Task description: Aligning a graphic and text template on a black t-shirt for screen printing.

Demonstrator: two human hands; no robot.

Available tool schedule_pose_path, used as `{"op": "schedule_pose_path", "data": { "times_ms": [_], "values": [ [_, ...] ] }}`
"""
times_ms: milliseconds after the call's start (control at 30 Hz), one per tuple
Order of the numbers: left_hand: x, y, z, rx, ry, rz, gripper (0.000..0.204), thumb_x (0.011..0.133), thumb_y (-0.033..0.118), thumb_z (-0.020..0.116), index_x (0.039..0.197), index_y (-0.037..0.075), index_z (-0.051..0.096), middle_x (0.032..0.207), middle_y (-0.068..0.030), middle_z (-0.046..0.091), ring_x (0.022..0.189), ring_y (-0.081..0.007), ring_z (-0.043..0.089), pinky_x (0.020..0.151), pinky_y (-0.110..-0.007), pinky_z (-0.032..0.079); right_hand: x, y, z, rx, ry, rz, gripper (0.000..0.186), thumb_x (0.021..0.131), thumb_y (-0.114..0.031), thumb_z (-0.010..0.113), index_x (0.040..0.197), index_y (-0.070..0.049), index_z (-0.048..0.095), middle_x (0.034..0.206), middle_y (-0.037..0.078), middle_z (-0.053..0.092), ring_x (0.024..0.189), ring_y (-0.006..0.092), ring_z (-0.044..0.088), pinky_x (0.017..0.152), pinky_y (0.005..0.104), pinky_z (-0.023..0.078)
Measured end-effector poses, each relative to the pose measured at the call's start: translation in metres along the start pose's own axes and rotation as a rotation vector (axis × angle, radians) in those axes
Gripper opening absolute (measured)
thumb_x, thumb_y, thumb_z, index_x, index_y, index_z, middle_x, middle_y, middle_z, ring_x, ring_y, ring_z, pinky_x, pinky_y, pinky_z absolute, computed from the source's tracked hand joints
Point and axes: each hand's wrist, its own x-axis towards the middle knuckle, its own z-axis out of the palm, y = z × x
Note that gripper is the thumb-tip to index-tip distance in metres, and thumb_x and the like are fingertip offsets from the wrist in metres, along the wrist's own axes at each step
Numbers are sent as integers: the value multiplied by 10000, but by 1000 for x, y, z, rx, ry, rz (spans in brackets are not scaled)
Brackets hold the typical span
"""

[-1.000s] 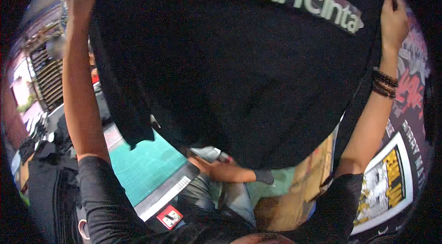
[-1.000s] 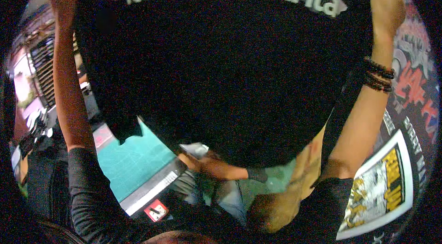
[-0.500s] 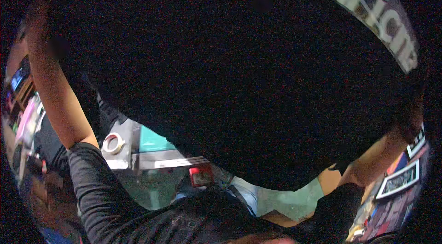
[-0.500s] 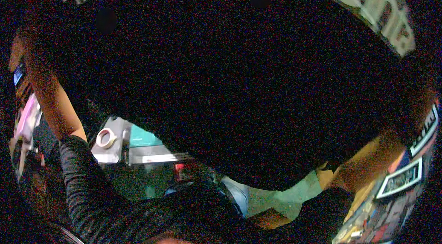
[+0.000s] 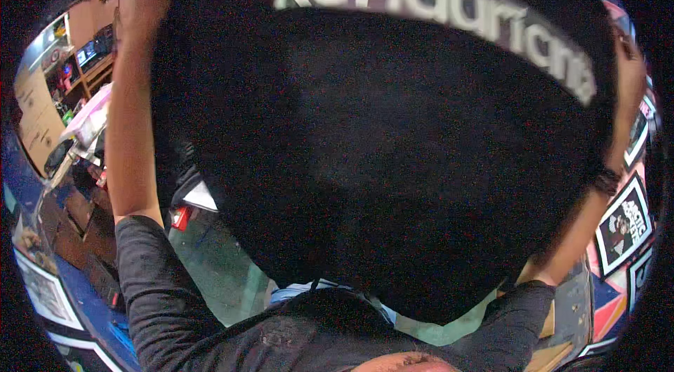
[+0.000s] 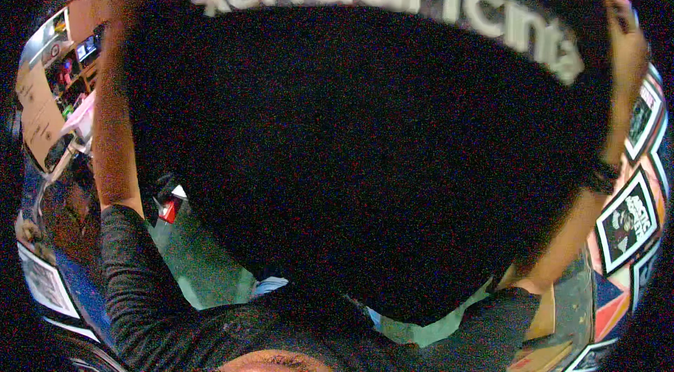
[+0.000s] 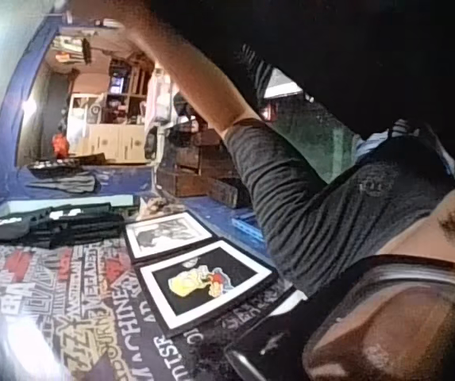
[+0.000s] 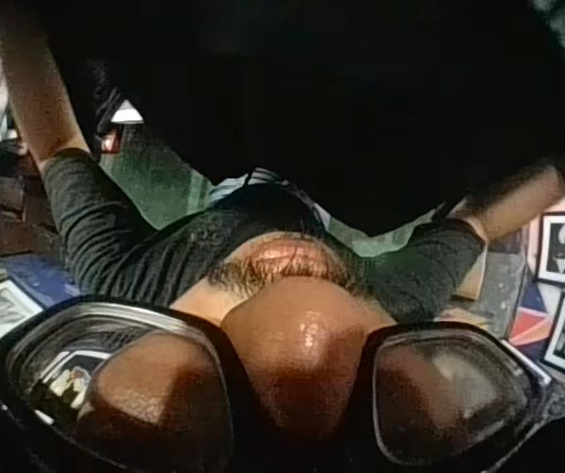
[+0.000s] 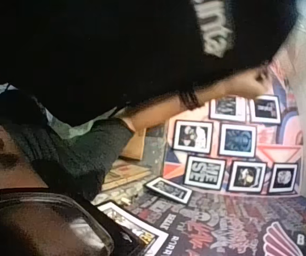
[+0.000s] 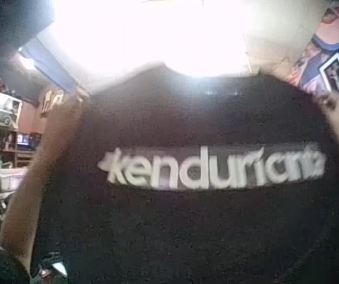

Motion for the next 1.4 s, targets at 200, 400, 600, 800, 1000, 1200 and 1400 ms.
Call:
{"op": "schedule_pose_path", "data": {
  "times_ms": [200, 400, 600, 800, 1000, 1200, 1400],
  "values": [
    [-128, -8, 103, -92, -223, 239, 301, 1042, 417, 615, 1054, 137, 725, 772, -158, 731, 703, -335, 739, 605, -467, 565, -148, -65, 155, 563, -221, 183, 419, 957, -538, 719, 1092, -154, 817, 898, 117, 792, 782, 164, 721, 761, 353, 548],
    [-259, -15, 195, -264, -458, 99, 229, 1013, 379, 642, 1032, 159, 701, 814, -161, 741, 731, -377, 731, 627, -491, 553, -277, -119, 253, 539, -571, 293, 401, 895, -510, 778, 1017, -131, 825, 899, 100, 793, 826, 245, 760, 770, 377, 563],
    [-352, 8, 262, -159, -704, 79, 340, 976, 459, 663, 916, 124, 653, 750, -142, 727, 722, -364, 728, 633, -498, 541, -369, -139, 303, 367, -808, 405, 417, 848, -508, 805, 1039, -138, 828, 1027, 109, 798, 974, 301, 757, 881, 441, 574],
    [-387, -3, 272, -46, -862, 47, 314, 967, 431, 678, 1015, 122, 675, 883, -123, 729, 845, -342, 726, 741, -504, 529, -413, -171, 332, 288, -919, 349, 427, 856, -528, 799, 1053, -150, 812, 1008, 122, 789, 982, 343, 748, 875, 475, 572],
    [-354, 32, 186, -375, -1052, 64, 396, 955, 329, 723, 1265, 92, 651, 1084, -142, 677, 1032, -340, 682, 904, -447, 537, -394, -145, 270, 496, -1008, 137, 443, 906, -412, 798, 1184, -71, 748, 975, 145, 770, 896, 299, 746, 816, 409, 580],
    [-321, -46, -17, -1035, -1667, -713, 372, 1004, 311, 700, 1155, -29, 698, 994, -60, 701, 907, -127, 665, 839, -304, 543, -350, -118, 95, 807, -1673, 291, 250, 956, -230, 762, 1017, 11, 758, 888, 64, 742, 846, 121, 677, 769, 300, 547],
    [-385, -58, -123, -805, -1949, -1223, 352, 943, 294, 790, 954, -57, 771, 809, -109, 751, 598, -163, 686, 604, -301, 546, -396, -92, -32, 674, -2075, 671, 293, 963, -227, 756, 1120, 21, 765, 982, 79, 778, 911, 110, 683, 801, 302, 551]
  ]
}}
